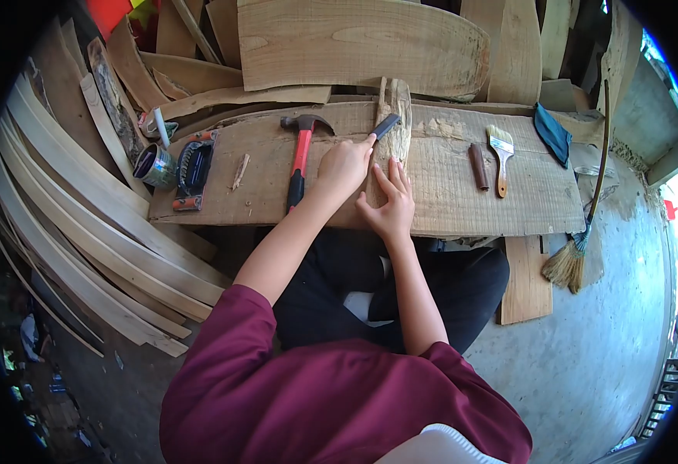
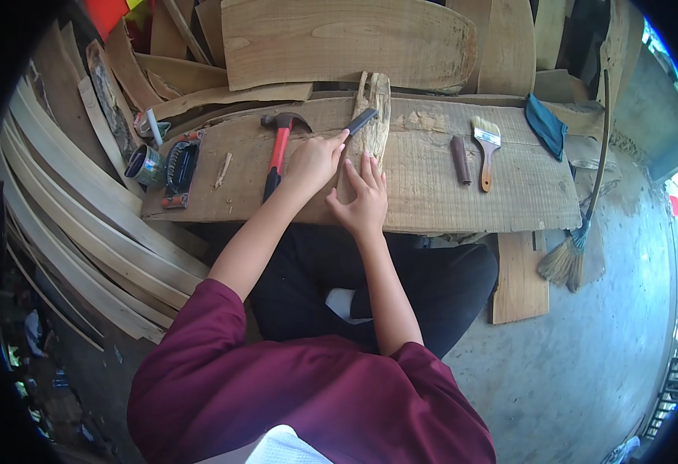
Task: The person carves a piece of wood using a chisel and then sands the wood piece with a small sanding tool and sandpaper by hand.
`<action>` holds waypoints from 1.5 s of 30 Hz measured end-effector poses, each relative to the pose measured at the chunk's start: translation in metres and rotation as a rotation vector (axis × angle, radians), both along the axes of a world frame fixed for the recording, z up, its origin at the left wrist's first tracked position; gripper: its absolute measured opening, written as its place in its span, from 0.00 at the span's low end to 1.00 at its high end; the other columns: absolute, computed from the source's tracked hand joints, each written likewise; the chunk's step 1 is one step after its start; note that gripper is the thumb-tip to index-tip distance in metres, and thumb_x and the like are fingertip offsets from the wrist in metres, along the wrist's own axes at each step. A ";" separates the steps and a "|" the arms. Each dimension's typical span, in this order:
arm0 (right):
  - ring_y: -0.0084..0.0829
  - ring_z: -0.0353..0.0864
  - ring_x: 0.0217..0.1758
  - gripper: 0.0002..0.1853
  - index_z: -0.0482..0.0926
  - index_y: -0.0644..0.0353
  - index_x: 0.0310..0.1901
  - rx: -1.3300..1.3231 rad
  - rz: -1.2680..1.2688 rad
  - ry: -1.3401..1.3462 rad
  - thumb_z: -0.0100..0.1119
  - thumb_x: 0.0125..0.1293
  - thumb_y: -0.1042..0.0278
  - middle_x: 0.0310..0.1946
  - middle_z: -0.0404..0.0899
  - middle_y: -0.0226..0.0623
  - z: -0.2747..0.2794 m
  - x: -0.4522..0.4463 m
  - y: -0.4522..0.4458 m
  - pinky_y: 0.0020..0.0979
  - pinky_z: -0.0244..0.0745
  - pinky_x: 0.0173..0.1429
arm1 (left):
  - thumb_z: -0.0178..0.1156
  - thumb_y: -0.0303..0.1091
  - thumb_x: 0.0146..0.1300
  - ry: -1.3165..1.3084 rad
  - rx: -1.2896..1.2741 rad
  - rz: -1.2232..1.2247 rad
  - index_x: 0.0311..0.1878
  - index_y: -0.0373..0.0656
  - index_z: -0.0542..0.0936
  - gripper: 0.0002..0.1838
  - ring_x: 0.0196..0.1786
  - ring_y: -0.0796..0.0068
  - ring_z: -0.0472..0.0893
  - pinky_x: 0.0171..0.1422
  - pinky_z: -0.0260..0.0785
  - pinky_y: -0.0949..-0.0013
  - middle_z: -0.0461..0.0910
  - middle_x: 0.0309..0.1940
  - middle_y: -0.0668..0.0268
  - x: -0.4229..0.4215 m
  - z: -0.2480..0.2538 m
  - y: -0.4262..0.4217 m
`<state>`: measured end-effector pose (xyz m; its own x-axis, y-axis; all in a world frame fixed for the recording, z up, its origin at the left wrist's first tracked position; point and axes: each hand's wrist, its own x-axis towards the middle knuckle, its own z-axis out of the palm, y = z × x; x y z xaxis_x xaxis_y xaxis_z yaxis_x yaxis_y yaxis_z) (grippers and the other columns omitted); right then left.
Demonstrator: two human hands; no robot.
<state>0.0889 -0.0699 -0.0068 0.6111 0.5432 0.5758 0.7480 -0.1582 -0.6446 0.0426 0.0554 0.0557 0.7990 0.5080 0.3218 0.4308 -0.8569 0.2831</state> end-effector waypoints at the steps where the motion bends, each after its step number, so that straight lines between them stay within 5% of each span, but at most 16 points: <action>1: 0.48 0.62 0.71 0.31 0.79 0.56 0.57 0.002 0.002 -0.003 0.66 0.46 0.59 0.67 0.65 0.54 -0.001 0.000 0.001 0.46 0.55 0.73 | 0.53 0.39 0.67 -0.008 -0.020 0.003 0.59 0.54 0.78 0.18 0.31 0.49 0.81 0.37 0.74 0.51 0.80 0.27 0.49 0.001 -0.002 0.000; 5: 0.49 0.63 0.71 0.32 0.79 0.55 0.57 -0.003 0.004 -0.018 0.66 0.46 0.57 0.67 0.65 0.53 -0.006 0.002 0.000 0.49 0.56 0.72 | 0.53 0.37 0.67 -0.251 -0.134 -0.005 0.60 0.54 0.78 0.18 0.33 0.48 0.81 0.38 0.73 0.50 0.80 0.29 0.48 0.000 -0.038 -0.004; 9: 0.49 0.63 0.71 0.31 0.79 0.55 0.57 0.036 -0.002 -0.040 0.65 0.47 0.57 0.66 0.66 0.52 -0.009 0.004 0.003 0.51 0.57 0.71 | 0.51 0.38 0.67 -0.247 -0.077 0.008 0.60 0.51 0.77 0.19 0.32 0.47 0.81 0.37 0.73 0.51 0.79 0.26 0.47 -0.011 -0.040 -0.006; 16: 0.49 0.64 0.70 0.30 0.80 0.55 0.56 0.097 0.021 -0.028 0.66 0.47 0.57 0.66 0.66 0.52 -0.011 0.005 0.000 0.50 0.58 0.71 | 0.55 0.37 0.65 -0.368 -0.332 0.013 0.60 0.48 0.76 0.20 0.37 0.46 0.81 0.40 0.73 0.54 0.80 0.30 0.43 -0.051 -0.063 -0.007; 18: 0.49 0.64 0.70 0.30 0.80 0.55 0.56 0.073 0.031 -0.033 0.66 0.47 0.57 0.66 0.66 0.52 -0.014 0.006 -0.002 0.50 0.58 0.70 | 0.57 0.36 0.66 -0.559 -0.362 0.015 0.60 0.48 0.76 0.20 0.31 0.60 0.84 0.38 0.72 0.60 0.82 0.31 0.47 -0.056 -0.068 -0.015; 19: 0.49 0.65 0.70 0.29 0.80 0.56 0.55 0.081 0.032 -0.047 0.66 0.48 0.57 0.65 0.67 0.53 -0.013 0.007 -0.002 0.49 0.59 0.70 | 0.58 0.36 0.66 -0.443 -0.426 0.055 0.63 0.45 0.74 0.22 0.24 0.74 0.80 0.30 0.72 0.66 0.82 0.26 0.57 -0.061 -0.063 -0.019; 23: 0.50 0.67 0.68 0.28 0.81 0.57 0.53 0.117 0.033 -0.062 0.67 0.47 0.58 0.63 0.69 0.55 -0.013 0.007 -0.002 0.46 0.61 0.70 | 0.60 0.37 0.65 -0.449 -0.673 0.011 0.65 0.43 0.72 0.25 0.19 0.82 0.73 0.22 0.67 0.73 0.77 0.22 0.69 -0.061 -0.079 -0.009; 25: 0.50 0.70 0.65 0.25 0.83 0.58 0.49 0.156 0.011 -0.100 0.67 0.47 0.60 0.61 0.71 0.55 -0.013 0.006 -0.002 0.44 0.64 0.68 | 0.62 0.37 0.64 -0.496 -1.106 0.074 0.64 0.41 0.72 0.26 0.17 0.85 0.71 0.17 0.63 0.77 0.72 0.19 0.74 -0.062 -0.072 -0.013; 33: 0.50 0.72 0.63 0.22 0.84 0.58 0.46 0.190 -0.037 -0.127 0.67 0.46 0.61 0.58 0.74 0.54 -0.012 0.003 0.000 0.42 0.67 0.66 | 0.63 0.35 0.62 -0.632 -0.629 0.097 0.59 0.39 0.75 0.22 0.17 0.85 0.71 0.18 0.63 0.75 0.72 0.19 0.74 -0.058 -0.092 -0.013; 39: 0.48 0.73 0.62 0.21 0.83 0.55 0.45 0.186 -0.081 -0.148 0.67 0.47 0.59 0.57 0.75 0.52 -0.012 0.002 0.004 0.41 0.69 0.65 | 0.63 0.33 0.60 -0.864 -0.359 0.000 0.58 0.36 0.76 0.23 0.28 0.78 0.76 0.35 0.70 0.71 0.80 0.28 0.64 -0.069 -0.069 -0.034; 41: 0.49 0.73 0.62 0.21 0.83 0.55 0.45 0.165 -0.105 -0.162 0.66 0.48 0.58 0.58 0.75 0.52 -0.012 0.000 0.007 0.41 0.69 0.64 | 0.62 0.34 0.59 -0.802 -0.480 0.037 0.58 0.37 0.76 0.23 0.34 0.66 0.82 0.42 0.73 0.67 0.82 0.35 0.53 -0.069 -0.068 -0.032; 45: 0.49 0.73 0.62 0.21 0.83 0.53 0.45 0.127 -0.142 -0.175 0.65 0.49 0.55 0.58 0.74 0.52 -0.012 0.000 0.010 0.41 0.69 0.65 | 0.63 0.36 0.58 -0.808 -0.399 0.013 0.59 0.39 0.76 0.25 0.43 0.55 0.84 0.47 0.74 0.63 0.82 0.42 0.48 -0.064 -0.076 -0.024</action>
